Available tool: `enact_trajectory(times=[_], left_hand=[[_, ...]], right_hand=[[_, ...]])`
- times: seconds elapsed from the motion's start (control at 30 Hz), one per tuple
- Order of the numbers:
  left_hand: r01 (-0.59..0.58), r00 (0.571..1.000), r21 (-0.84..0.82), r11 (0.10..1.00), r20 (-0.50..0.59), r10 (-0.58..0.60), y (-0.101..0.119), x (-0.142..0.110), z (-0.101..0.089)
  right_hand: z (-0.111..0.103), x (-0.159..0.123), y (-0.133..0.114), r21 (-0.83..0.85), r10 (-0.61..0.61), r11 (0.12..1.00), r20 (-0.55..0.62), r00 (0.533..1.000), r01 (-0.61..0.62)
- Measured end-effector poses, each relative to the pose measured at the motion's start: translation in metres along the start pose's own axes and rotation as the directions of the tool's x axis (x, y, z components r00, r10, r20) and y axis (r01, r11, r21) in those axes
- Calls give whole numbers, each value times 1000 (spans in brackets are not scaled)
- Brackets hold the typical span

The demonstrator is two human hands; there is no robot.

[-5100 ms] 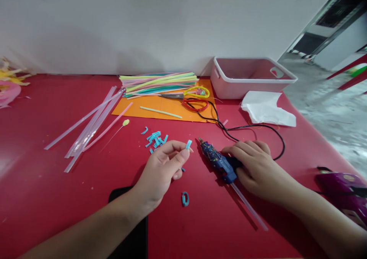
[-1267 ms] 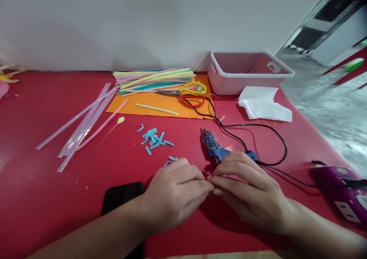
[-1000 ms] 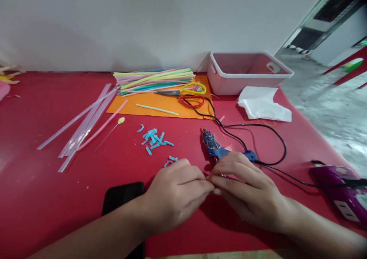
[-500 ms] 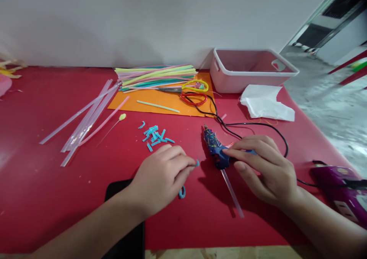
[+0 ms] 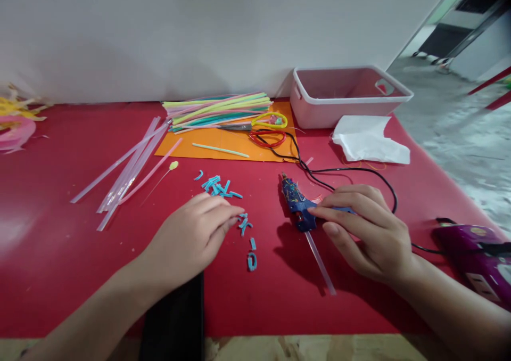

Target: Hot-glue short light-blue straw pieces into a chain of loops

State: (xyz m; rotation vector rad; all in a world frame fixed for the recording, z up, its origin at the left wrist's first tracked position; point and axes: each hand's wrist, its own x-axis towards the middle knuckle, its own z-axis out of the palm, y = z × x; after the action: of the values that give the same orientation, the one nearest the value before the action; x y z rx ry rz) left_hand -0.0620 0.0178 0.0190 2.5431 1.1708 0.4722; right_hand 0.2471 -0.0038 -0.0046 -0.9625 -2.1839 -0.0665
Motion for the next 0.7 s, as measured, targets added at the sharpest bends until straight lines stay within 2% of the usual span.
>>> enact_trajectory(times=[0.07, 0.2, 0.33, 0.5, 0.6, 0.7], left_hand=[[9, 1000, 29, 1000, -21, -8, -1, 1, 1], [-17, 998, -23, 1000, 55, 19, 9, -4, 17], [18, 991, -79, 997, 132, -7, 27, -15, 30], [18, 988, -200, 980, 156, 14, 41, -18, 25], [-23, 997, -138, 990, 71, 33, 31, -5, 19], [-67, 995, 81, 995, -71, 72, 8, 15, 14]], right_hand=[[-1, 0, 0, 2, -5, 1000, -9, 1000, 5], [-2, 1, 0, -2, -19, 1000, -25, 1000, 19], [-1, 2, 0, -2, -40, 999, -33, 999, 40], [-1, 2, 0, 2, -38, 999, -33, 999, 38], [0, 1, 1, -2, -37, 999, -31, 999, 37], [0, 1, 1, 6, -40, 999, -34, 999, 40]])
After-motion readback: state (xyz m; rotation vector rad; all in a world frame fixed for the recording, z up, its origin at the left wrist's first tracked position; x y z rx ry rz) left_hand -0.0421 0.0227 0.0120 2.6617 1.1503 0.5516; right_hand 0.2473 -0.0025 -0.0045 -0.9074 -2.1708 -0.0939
